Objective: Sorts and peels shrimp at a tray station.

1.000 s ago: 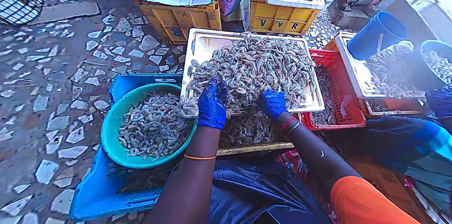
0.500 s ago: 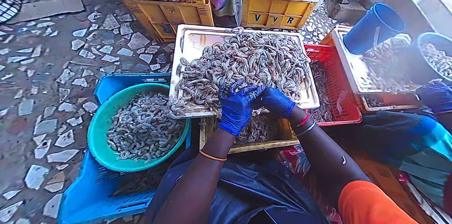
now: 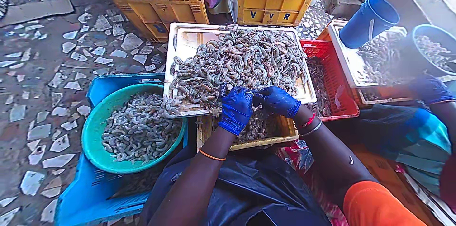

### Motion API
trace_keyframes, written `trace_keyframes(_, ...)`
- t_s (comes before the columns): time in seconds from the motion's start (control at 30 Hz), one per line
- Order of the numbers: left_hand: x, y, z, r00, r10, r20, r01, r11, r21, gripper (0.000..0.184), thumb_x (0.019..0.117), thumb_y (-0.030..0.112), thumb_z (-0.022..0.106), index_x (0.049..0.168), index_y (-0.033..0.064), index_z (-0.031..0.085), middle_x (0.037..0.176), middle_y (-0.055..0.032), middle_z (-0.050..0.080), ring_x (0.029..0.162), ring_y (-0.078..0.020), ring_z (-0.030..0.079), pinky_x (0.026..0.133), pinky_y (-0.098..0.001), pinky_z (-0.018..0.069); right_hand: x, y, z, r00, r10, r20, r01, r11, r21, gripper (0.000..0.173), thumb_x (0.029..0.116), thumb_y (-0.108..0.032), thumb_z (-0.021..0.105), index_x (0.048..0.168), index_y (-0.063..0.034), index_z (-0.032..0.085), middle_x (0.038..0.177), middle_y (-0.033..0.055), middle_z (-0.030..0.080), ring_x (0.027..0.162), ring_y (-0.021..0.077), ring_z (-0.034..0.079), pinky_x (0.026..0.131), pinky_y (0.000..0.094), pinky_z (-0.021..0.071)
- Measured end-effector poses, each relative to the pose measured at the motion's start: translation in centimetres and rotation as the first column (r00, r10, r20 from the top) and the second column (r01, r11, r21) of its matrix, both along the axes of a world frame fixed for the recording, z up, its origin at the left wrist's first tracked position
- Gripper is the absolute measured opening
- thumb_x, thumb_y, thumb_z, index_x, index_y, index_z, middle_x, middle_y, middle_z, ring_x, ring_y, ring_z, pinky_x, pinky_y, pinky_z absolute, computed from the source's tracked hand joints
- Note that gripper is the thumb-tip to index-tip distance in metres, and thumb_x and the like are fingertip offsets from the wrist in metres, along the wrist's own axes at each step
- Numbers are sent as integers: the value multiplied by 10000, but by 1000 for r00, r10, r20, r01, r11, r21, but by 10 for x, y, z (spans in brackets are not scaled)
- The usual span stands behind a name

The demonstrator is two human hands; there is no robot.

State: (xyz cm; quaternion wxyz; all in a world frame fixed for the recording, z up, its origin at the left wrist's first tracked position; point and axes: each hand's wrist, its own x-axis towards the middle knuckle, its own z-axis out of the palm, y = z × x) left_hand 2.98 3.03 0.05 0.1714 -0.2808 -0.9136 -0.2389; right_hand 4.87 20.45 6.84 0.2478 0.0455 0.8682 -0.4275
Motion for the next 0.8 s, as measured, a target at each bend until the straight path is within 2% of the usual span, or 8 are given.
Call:
trace_keyframes(0.1, 1, -1, 6, 961, 70, 266, -103, 989, 110, 236, 993, 76, 525, 1083, 38, 741, 1063, -193, 729, 1115, -378, 665, 1129, -620, 338, -5, -9, -6, 1000, 7, -26, -8, 1000, -11, 408, 1082, -425, 494, 959, -97, 703, 681, 42, 637, 514, 147, 555, 539, 352, 499)
trace_keyframes(0.23, -16, -16, 18, 712, 52, 701, -369, 877, 309, 285, 1083, 177, 472, 1182, 114, 731, 1146, -102, 746, 1125, -263, 690, 1023, -543, 501, -6, -11, -12, 991, 70, -115, -66, 997, 40, 376, 1085, -386, 494, 943, -113, 711, 721, 32, 662, 615, 149, 614, 636, 391, 532)
trace_keyframes(0.33, -29, -32, 10, 700, 11, 714, -406, 829, 385, 265, 1070, 158, 498, 1228, 100, 702, 1168, -91, 738, 1116, -231, 692, 1018, -518, 512, -9, -5, -17, 989, 50, -136, -52, 999, -10, 328, 1082, -362, 506, 1050, -128, 734, 847, 31, 722, 720, 153, 677, 724, 411, 576)
trace_keyframes(0.4, -31, -43, 3, 765, -174, 620, -202, 850, 487, 298, 1026, 134, 571, 1295, 147, 699, 1297, -38, 701, 1256, -179, 620, 1110, -482, 449, -11, -4, -17, 989, 30, -145, -38, 998, -50, 336, 1082, -358, 502, 1056, -120, 737, 859, 33, 733, 732, 154, 691, 733, 417, 591)
trace_keyframes(0.47, -28, -42, 2, 759, -334, 559, -22, 845, 535, 305, 989, 131, 648, 1288, 108, 701, 1341, -75, 667, 1288, -202, 580, 1129, -450, 428, -14, -8, -14, 988, 40, -148, -45, 999, -31, 368, 1087, -377, 484, 1041, -118, 741, 820, 20, 731, 685, 146, 675, 697, 409, 575)
trace_keyframes(0.57, -20, -33, 3, 796, -213, 566, 18, 944, 330, 218, 992, 162, 645, 1096, -7, 737, 1193, -224, 664, 1182, -378, 610, 1025, -600, 455, -12, -18, -17, 986, -9, -166, -15, 989, -145, 377, 1087, -341, 487, 952, -71, 713, 722, 8, 663, 560, 104, 563, 574, 324, 502)
trace_keyframes(0.7, -23, -34, 15, 841, -29, 540, -73, 983, 167, 210, 1003, 164, 622, 1123, 57, 757, 1197, -217, 676, 1167, -408, 628, 974, -638, 469, -7, -18, -12, 990, -93, -107, 27, 866, -498, 331, 1097, -242, 470, 935, -30, 666, 694, -3, 648, 505, 44, 538, 495, 206, 480)
trace_keyframes(0.8, -28, -41, 13, 828, -15, 561, -99, 980, 172, 218, 1022, 227, 628, 1118, 87, 766, 1199, -187, 687, 1186, -386, 623, 991, -626, 467, -4, -11, -8, 990, -78, -119, -5, 817, -577, 335, 1081, -231, 448, 901, -58, 670, 685, -14, 661, 498, 32, 550, 483, 195, 485)
